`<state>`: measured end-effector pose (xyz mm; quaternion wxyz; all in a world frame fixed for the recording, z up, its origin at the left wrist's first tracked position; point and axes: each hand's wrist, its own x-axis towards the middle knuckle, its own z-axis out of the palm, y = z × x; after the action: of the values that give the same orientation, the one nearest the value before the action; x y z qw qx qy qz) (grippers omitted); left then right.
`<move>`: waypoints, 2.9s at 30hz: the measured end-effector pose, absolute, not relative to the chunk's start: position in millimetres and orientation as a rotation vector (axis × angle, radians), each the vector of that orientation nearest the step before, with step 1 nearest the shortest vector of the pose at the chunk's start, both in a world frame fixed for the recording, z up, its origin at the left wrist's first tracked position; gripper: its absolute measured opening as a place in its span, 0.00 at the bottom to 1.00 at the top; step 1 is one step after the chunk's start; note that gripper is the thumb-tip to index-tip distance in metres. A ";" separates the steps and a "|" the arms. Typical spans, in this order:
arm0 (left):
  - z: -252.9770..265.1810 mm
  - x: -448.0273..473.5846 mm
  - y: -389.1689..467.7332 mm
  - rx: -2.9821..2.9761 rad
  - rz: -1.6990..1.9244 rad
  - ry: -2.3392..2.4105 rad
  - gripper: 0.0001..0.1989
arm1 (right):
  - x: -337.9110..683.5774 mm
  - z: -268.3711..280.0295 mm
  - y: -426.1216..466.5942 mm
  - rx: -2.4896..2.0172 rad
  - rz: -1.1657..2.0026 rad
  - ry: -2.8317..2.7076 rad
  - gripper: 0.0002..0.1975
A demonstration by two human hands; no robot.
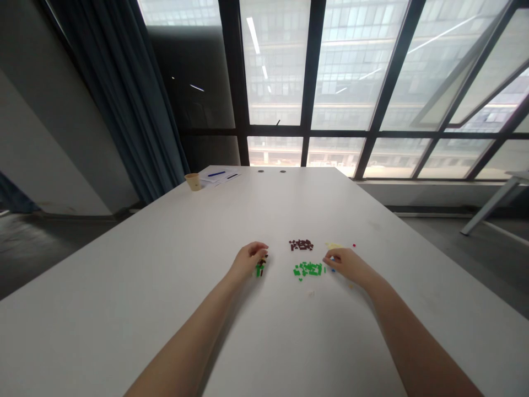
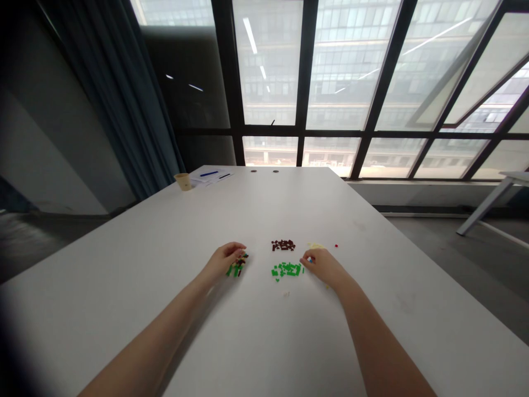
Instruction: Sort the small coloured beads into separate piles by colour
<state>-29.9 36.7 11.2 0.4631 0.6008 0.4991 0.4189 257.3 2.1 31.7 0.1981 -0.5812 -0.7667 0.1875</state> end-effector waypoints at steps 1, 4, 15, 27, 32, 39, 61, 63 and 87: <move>14.3 -26.0 32.8 1.359 1.000 1.144 0.08 | 257.3 31.3 2.2 -1.628 0.525 -2.144 0.14; 21.8 -15.6 20.1 1.122 0.932 0.943 0.11 | 256.8 29.1 2.7 -1.640 0.517 -2.140 0.14; 17.9 8.4 -0.2 1.025 0.833 0.784 0.13 | 246.2 25.1 3.6 -1.544 0.460 -2.203 0.15; 22.4 11.2 -4.7 0.962 0.798 0.782 0.14 | 229.4 32.4 -3.4 -1.359 0.388 -2.143 0.11; 22.0 10.9 -4.9 0.922 0.786 0.777 0.13 | 212.7 36.7 -12.0 -1.249 0.312 -2.061 0.10; 16.3 9.1 -3.6 0.881 0.778 0.718 0.15 | 192.8 35.7 -23.9 -1.088 0.299 -2.084 0.12; 12.6 11.0 -4.5 0.947 0.719 0.809 0.14 | 266.3 23.9 15.5 -1.576 0.102 -1.816 0.11; 13.1 10.9 -4.7 0.952 0.712 0.822 0.14 | 296.6 13.2 25.4 -1.794 0.069 -1.763 0.12; 23.1 -5.9 9.8 0.908 0.875 0.909 0.14 | 335.1 -26.1 37.6 -2.187 0.299 -1.587 0.10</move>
<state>-5.9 9.8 23.1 0.7127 0.4097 0.4102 0.3947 335.1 37.6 -26.1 0.2099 -0.7865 -0.5708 0.1074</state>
